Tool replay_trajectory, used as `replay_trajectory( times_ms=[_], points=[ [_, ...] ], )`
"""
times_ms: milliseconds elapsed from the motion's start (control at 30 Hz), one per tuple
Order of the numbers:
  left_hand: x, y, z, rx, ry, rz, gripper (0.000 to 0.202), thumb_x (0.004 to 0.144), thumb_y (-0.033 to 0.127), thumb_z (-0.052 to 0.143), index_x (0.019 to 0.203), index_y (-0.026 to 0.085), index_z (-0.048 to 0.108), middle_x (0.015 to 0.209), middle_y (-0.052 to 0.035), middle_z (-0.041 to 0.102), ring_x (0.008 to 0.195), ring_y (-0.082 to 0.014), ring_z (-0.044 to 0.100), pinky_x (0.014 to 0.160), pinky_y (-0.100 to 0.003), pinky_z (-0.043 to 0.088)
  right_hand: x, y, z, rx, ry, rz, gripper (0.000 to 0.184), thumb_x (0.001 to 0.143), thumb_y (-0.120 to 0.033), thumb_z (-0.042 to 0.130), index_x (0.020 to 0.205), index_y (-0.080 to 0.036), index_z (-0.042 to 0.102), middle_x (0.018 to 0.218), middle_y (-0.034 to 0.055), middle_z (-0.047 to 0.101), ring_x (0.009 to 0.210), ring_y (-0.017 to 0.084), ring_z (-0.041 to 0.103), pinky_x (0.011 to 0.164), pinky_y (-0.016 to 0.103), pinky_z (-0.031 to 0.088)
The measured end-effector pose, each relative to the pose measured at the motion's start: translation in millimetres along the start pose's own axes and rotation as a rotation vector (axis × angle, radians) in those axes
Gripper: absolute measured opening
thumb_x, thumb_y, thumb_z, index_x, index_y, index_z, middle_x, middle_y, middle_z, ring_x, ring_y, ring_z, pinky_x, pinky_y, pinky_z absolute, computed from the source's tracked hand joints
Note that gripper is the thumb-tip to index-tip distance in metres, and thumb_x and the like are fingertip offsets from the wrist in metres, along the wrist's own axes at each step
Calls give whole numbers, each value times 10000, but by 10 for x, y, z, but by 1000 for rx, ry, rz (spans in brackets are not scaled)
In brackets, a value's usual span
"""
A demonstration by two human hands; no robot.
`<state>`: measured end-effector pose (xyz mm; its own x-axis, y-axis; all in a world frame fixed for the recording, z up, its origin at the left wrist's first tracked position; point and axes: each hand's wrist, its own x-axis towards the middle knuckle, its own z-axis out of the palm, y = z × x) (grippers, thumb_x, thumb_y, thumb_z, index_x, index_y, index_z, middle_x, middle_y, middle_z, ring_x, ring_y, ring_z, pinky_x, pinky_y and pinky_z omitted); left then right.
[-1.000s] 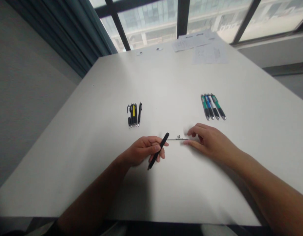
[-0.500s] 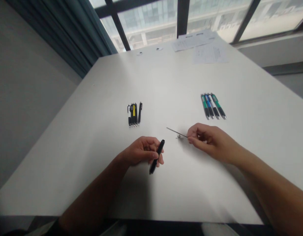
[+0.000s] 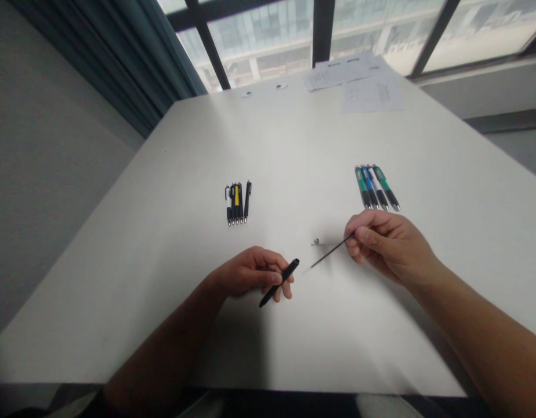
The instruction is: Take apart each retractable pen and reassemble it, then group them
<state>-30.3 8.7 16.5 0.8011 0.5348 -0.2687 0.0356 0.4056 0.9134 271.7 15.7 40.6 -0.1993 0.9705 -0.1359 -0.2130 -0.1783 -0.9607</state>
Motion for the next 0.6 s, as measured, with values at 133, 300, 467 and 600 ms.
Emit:
replay_trajectory(
  times_ms=[133,300,467,600],
  points=[
    [1,-11,-8,3,-38,2,348,929,435,744,1083,123,758,995,-162,791,709,-143,706,594,-216,506,15,17,1,42,14,12,374,682,-498,943,769,-239,688,654,16,640,504,123,505,458,283,393],
    [9,-17,6,7,-47,-4,368,920,452,750,1088,125,764,989,-151,790,704,-139,695,656,-242,545,29,40,-10,91,14,29,318,707,-437,946,754,-217,723,679,28,664,539,117,537,487,262,424],
    [27,-25,17,-4,-80,6,406,917,475,746,1091,108,769,977,-152,789,698,-132,684,683,-247,557,56,78,-48,97,0,31,308,702,-436,951,784,-197,775,653,20,659,535,94,559,485,201,442],
    [36,-20,18,21,-101,10,387,946,456,717,1112,110,768,982,-149,787,705,-128,677,687,-240,550,65,83,-57,106,-13,45,277,728,-402,942,779,-185,777,645,24,671,539,96,573,504,203,465]
  ],
)
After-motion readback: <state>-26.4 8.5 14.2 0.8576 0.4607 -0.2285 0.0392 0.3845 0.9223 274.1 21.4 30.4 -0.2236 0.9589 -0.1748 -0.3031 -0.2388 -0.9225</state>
